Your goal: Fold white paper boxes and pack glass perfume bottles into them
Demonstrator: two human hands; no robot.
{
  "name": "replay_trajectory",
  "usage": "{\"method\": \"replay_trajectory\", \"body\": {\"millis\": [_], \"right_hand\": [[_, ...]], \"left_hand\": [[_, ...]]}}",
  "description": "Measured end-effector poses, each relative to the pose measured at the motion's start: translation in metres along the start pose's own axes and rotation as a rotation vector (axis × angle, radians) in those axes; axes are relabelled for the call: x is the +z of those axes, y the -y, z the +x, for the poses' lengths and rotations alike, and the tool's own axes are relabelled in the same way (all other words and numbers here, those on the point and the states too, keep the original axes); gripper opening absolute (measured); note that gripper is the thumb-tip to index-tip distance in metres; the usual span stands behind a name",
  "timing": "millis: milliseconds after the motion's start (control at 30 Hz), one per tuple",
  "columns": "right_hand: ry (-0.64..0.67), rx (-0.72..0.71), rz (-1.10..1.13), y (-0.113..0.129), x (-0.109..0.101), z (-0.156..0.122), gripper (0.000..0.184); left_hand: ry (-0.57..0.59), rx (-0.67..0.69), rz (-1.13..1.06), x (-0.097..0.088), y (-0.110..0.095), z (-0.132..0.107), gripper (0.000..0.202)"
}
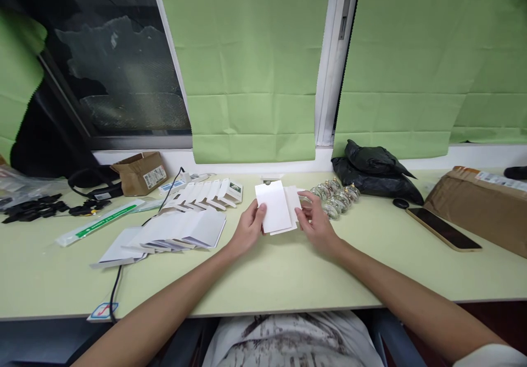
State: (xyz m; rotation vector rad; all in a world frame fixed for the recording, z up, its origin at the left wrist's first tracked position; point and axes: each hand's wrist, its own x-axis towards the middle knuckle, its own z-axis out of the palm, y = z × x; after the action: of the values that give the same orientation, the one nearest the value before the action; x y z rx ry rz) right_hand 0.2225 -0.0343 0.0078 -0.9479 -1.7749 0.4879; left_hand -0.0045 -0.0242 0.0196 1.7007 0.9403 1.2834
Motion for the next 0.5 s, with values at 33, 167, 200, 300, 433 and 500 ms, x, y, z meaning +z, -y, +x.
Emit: {"method": "replay_trajectory", "body": {"millis": [33,167,200,300,433,500], "right_hand": [[-0.004,-0.016,-0.035,0.0,-0.001,0.0,0.037],[0.061,-0.158,-0.179,0.004,-0.006,0.002,0.025],[0.081,-0.176,-0.187,0.005,-0.007,0.002,0.024],[0.128,-0.147,-0.174,0.009,-0.008,0.002,0.018],[0.134,-0.132,-0.167,0.01,-0.009,0.002,0.019],[0.113,-0.146,-0.168,0.01,-0.009,0.002,0.02]], "left_hand": [[-0.004,0.003,-0.001,0.001,0.0,0.0,0.05],[-0.028,0.03,0.031,0.0,-0.001,0.0,0.049],[-0.034,0.049,0.053,-0.001,-0.001,0.0,0.048],[-0.045,0.105,0.129,-0.003,-0.002,-0.001,0.045],[-0.02,0.129,0.152,-0.001,-0.003,-0.004,0.042],[-0.03,0.146,0.118,0.001,-0.003,-0.004,0.046]]}}
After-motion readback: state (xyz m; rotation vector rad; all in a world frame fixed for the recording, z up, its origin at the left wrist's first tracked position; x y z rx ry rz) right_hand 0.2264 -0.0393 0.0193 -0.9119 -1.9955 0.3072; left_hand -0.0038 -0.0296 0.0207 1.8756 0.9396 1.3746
